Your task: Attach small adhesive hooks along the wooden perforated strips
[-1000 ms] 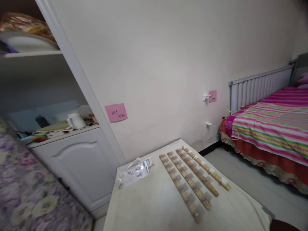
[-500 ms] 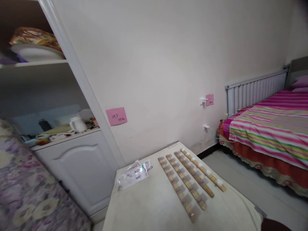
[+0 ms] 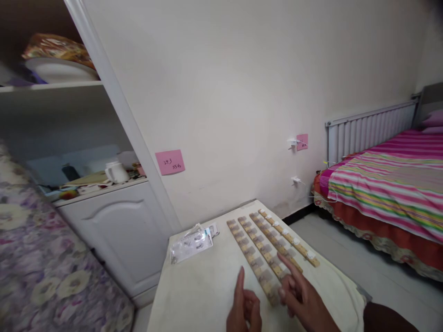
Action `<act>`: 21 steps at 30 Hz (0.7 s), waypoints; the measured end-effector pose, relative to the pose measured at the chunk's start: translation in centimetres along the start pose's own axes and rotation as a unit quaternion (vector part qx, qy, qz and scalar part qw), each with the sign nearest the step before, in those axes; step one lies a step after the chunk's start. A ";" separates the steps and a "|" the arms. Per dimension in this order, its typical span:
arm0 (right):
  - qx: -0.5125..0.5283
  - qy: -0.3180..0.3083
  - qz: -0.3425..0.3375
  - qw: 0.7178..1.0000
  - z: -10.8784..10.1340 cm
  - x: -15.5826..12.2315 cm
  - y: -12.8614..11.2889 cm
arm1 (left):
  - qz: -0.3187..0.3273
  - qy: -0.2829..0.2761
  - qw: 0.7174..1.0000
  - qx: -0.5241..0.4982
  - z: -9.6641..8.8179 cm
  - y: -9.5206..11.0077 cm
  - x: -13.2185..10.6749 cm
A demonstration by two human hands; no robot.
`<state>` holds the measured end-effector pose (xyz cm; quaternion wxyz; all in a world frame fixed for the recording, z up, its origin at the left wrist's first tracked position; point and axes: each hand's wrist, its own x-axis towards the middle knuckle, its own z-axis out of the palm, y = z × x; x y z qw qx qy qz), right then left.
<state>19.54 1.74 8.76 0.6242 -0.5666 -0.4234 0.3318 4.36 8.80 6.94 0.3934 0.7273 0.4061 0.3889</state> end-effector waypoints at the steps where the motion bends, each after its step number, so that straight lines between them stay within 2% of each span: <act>1: -0.040 0.008 -0.032 0.999 -0.1 0.3 -1.6 | 0.035 0.025 0.999 0.008 -0.6 1.2 0.5; 4: -0.120 0.023 -0.104 0.987 -0.3 1.0 -4.9 | 0.085 0.083 0.990 0.078 -2.5 4.6 1.2; 8: -0.207 0.041 -0.167 0.963 -0.4 2.3 -5.8 | 0.072 0.115 0.973 0.187 -4.3 7.1 1.5; 14: -0.272 0.050 -0.225 0.934 -0.6 3.6 -5.4 | 0.000 0.110 0.941 0.321 -5.7 7.1 2.2; 18: -0.283 0.047 -0.221 0.932 -0.8 3.9 -5.0 | -0.044 0.085 0.931 0.353 -6.3 6.6 2.3; 21: -0.280 0.051 -0.223 0.932 -1.0 4.1 -4.7 | -0.048 0.086 0.928 0.359 -6.7 6.4 2.4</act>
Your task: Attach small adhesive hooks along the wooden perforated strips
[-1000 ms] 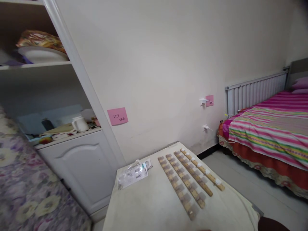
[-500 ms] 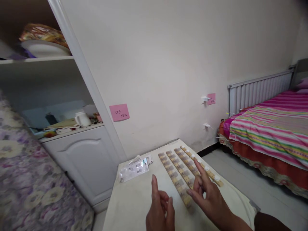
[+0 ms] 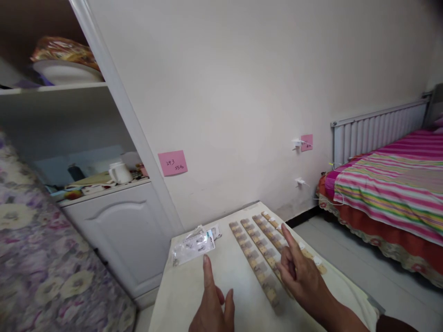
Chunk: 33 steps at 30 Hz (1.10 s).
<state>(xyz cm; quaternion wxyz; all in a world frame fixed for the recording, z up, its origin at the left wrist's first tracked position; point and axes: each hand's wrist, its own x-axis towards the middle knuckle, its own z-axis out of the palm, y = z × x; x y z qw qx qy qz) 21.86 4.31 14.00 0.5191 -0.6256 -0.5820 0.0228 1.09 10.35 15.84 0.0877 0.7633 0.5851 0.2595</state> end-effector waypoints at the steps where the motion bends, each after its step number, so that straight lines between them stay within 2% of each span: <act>1: 0.001 0.000 0.000 1.000 0.0 0.0 0.1 | -0.001 0.001 1.000 0.000 -0.1 -0.1 0.0; 8: -0.001 -0.026 0.012 1.000 0.4 -0.1 0.1 | -0.017 -0.004 1.000 -0.007 0.1 -0.3 -0.1; 21: 0.007 -0.041 0.024 0.999 2.3 -1.5 0.9 | -0.037 -0.029 0.999 -0.006 1.0 -1.2 -0.8; 33: 0.008 -0.053 0.041 0.998 2.8 -2.0 0.9 | -0.053 -0.047 0.997 -0.021 1.4 -1.5 -0.9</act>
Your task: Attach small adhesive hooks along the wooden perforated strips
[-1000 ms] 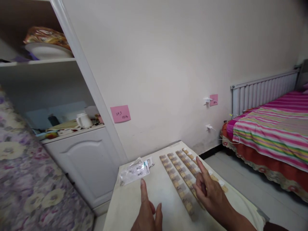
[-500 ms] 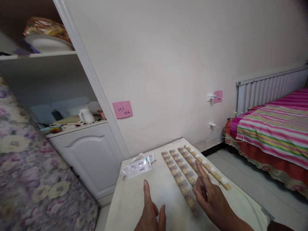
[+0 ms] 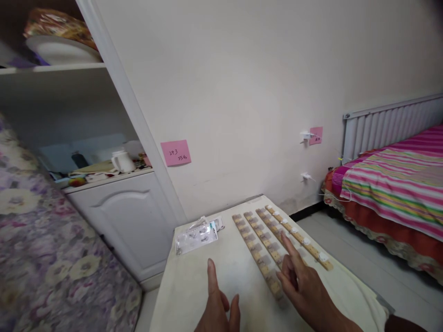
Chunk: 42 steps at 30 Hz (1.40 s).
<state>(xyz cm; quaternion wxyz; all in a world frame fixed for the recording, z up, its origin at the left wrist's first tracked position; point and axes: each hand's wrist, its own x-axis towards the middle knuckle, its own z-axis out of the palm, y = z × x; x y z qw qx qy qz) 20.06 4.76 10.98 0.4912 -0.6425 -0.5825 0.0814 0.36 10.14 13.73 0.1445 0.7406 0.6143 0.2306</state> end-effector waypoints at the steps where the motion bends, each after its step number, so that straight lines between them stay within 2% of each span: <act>1: 0.000 -0.002 0.000 1.000 0.0 0.0 0.0 | -0.002 0.000 1.000 0.000 0.0 0.0 0.0; 12: 0.009 -0.004 0.014 1.000 0.4 -0.5 0.3 | -0.009 -0.015 1.000 0.006 0.2 -0.2 -0.3; 17: 0.002 -0.036 0.066 0.997 0.3 -1.2 1.3 | 0.002 -0.055 0.998 0.019 1.0 -1.2 -0.3; 20: -0.017 -0.067 0.123 0.990 1.3 -2.3 3.5 | 0.029 -0.101 0.994 0.021 2.8 -2.7 -0.2; 25: -0.054 -0.117 0.239 0.962 4.4 -5.5 8.4 | 0.076 -0.172 0.982 0.038 8.3 -6.3 -0.6; 27: -0.080 -0.116 0.265 0.954 5.4 -6.4 9.7 | 0.081 -0.192 0.977 0.040 10.5 -7.7 -0.9; 30: -0.111 -0.100 0.279 0.949 6.4 -6.9 10.5 | 0.097 -0.185 0.978 0.023 12.9 -9.2 -1.5; 34: -0.148 -0.083 0.284 0.944 7.2 -6.8 10.5 | 0.144 -0.151 0.978 -0.016 14.3 -10.0 -2.4; 37: -0.163 -0.073 0.291 0.940 7.7 -6.7 10.4 | 0.168 -0.120 0.978 -0.029 14.6 -10.2 -2.6; 42: -0.176 -0.065 0.300 0.936 8.0 -6.5 10.1 | 0.200 -0.100 0.974 -0.037 15.1 -10.7 -2.6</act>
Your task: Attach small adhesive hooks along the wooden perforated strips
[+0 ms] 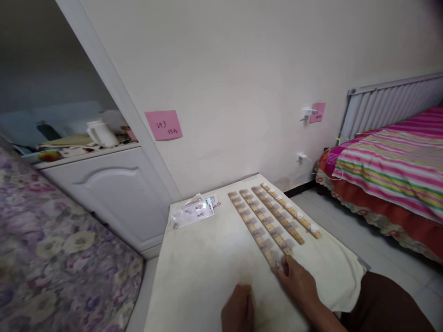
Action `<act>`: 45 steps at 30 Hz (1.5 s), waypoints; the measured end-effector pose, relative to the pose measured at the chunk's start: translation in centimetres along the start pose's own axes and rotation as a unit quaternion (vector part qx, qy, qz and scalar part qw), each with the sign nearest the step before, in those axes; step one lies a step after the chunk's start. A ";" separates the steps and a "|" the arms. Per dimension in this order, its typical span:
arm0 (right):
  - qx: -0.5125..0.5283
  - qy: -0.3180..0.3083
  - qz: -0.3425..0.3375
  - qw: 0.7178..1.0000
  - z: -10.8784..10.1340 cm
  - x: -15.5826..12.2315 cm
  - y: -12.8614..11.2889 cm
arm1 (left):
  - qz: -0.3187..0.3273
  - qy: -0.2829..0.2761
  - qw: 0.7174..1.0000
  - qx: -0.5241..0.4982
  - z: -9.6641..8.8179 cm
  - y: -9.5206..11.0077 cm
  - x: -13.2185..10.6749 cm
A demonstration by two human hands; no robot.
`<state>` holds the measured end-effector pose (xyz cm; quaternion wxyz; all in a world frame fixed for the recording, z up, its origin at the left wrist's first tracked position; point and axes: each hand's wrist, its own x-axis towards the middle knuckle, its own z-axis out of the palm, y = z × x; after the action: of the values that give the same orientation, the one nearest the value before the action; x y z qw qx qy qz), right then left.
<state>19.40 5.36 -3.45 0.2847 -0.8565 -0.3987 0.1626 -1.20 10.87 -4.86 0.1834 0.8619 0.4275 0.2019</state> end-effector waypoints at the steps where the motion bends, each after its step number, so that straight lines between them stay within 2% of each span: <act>1: 0.001 0.002 0.001 1.000 0.0 0.0 -0.1 | 0.003 0.000 1.000 0.002 0.1 -0.1 0.0; 13: -0.026 0.028 -0.010 0.999 0.8 0.6 -1.2 | 0.008 -0.015 1.000 0.009 0.5 -0.6 -0.3; 23: 0.007 0.021 -0.018 1.000 0.6 0.4 -2.3 | -0.001 -0.019 1.000 0.012 0.7 -0.7 -0.3; 28: 0.023 0.025 -0.029 0.999 1.2 0.3 -2.2 | 0.005 -0.012 1.000 0.013 1.2 -1.1 -0.4; 34: 0.008 0.039 -0.041 0.998 1.5 0.4 -2.2 | -0.001 -0.027 0.999 0.016 1.3 -1.3 -0.5; 39: 0.020 0.023 -0.040 0.999 1.3 0.7 -2.3 | -0.004 -0.013 1.000 0.002 1.2 -1.1 -0.5; 45: 0.061 0.014 -0.072 0.996 1.3 0.4 -1.6 | 0.011 -0.009 1.000 0.007 1.1 -1.2 -0.6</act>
<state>18.08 6.99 -3.49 0.3524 -0.8091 -0.4444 0.1540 -1.77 10.95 -6.51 0.1787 0.8698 0.4174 0.1931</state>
